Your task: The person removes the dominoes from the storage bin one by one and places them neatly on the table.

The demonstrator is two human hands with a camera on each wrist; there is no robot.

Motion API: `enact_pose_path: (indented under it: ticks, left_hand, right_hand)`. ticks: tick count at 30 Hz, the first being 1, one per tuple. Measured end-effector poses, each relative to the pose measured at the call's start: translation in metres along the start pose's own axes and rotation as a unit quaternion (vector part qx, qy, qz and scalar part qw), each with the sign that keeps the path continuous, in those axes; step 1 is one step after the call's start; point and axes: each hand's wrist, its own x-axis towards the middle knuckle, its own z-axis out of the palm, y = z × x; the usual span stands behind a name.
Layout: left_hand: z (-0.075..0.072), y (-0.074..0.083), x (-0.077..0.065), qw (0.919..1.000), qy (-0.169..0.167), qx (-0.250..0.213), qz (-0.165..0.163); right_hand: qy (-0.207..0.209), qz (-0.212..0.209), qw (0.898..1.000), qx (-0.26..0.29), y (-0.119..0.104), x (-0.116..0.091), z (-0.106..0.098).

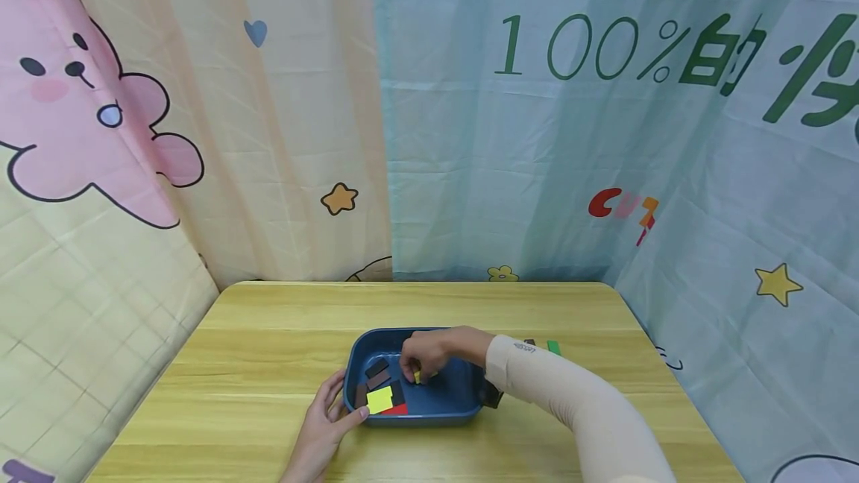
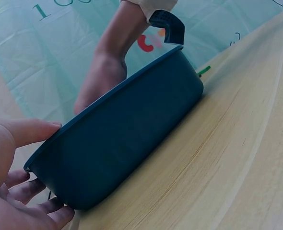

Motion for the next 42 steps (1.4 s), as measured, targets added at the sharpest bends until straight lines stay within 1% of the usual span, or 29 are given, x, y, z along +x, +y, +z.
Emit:
enact_pose_path:
  ticks: [5,10,14,17,21,27,33,39,42]
  left_hand:
    - [0.001,0.0,0.001,1.0,0.001,0.003,0.0]
    - [0.001,0.0,0.001,0.9999,0.005,0.01,-0.002]
    - [0.001,0.001,0.001,0.9999,0.007,0.011,-0.002]
    - [0.0,0.001,0.002,0.9999,0.008,0.013,0.0]
    - [0.001,0.002,0.003,0.9998,0.007,0.02,0.001]
    - [0.002,0.0,0.004,0.9991,0.017,0.038,0.002]
    - [0.001,-0.002,0.005,0.999,0.018,0.041,0.002]
    - [0.001,-0.003,0.007,0.9987,0.015,0.048,0.011]
    - [0.0,-0.003,0.007,0.9983,0.017,0.055,0.007]
  right_hand:
    - [0.002,0.009,1.0,0.022,-0.001,-0.001,-0.004]
    - [0.029,0.003,0.998,0.057,-0.001,-0.006,-0.008]
    - [0.059,-0.016,0.995,0.084,0.001,-0.011,-0.011]
    - [0.089,-0.029,0.99,0.103,0.003,-0.015,-0.015]
    - [0.125,-0.037,0.983,0.13,0.004,-0.024,-0.02]
    - [0.16,-0.05,0.975,0.148,0.006,-0.039,-0.021]
    - [0.19,-0.039,0.968,0.16,0.011,-0.056,-0.022]
    - [0.221,-0.027,0.957,0.187,0.017,-0.076,-0.016]
    - [0.235,-0.026,0.951,0.198,0.019,-0.084,-0.01]
